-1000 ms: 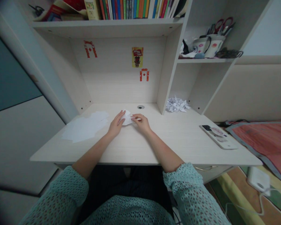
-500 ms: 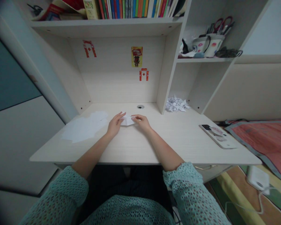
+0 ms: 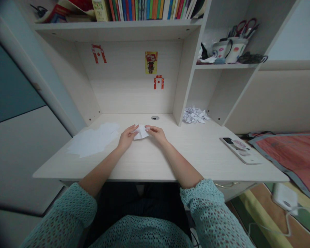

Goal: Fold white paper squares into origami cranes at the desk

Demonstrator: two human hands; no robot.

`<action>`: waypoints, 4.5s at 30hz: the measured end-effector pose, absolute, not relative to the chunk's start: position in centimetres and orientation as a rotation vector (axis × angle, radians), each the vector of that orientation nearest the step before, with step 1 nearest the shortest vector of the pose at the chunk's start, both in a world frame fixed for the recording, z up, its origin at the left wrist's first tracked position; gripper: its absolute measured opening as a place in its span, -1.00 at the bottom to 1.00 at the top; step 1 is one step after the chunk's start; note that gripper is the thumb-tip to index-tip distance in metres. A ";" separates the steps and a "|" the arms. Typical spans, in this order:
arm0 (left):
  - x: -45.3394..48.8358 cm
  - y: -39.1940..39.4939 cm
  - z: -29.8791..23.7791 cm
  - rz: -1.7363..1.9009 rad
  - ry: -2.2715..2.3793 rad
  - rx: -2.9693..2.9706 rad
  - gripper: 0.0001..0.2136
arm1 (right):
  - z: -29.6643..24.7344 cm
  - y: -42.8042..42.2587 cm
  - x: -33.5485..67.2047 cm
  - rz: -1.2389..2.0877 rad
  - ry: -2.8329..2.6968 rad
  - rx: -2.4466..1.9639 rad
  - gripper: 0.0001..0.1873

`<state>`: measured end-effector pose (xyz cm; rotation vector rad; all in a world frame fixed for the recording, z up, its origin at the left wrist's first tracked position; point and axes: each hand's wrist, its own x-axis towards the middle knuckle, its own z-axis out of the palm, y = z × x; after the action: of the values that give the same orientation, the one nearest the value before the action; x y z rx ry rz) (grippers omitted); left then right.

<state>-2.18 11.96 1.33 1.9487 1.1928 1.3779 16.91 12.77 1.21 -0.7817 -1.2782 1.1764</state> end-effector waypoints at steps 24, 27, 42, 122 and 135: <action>-1.5 11.1 1.2 1.328 1.247 1.945 -0.70 | 1.0 12.1 15.8 1.362 -1.184 -0.718 -0.57; -1.2 11.5 0.9 1.354 1.086 1.805 -0.67 | 0.7 12.2 15.7 1.194 -1.269 -0.752 -0.62; -0.9 10.7 2.2 1.370 0.947 1.695 -0.63 | 1.3 11.1 15.1 0.951 -1.501 -0.772 -0.70; -1.0 12.5 0.1 1.115 1.082 1.365 -0.60 | 0.8 12.3 16.1 1.176 -1.277 -1.004 -0.57; -0.9 12.2 0.4 1.151 1.074 1.321 -0.65 | 0.5 12.4 15.7 1.113 -1.334 -0.998 -0.53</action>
<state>-0.89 12.19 0.37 1.3207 1.0742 1.1511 15.69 12.42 0.46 -0.9984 -1.3337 1.1131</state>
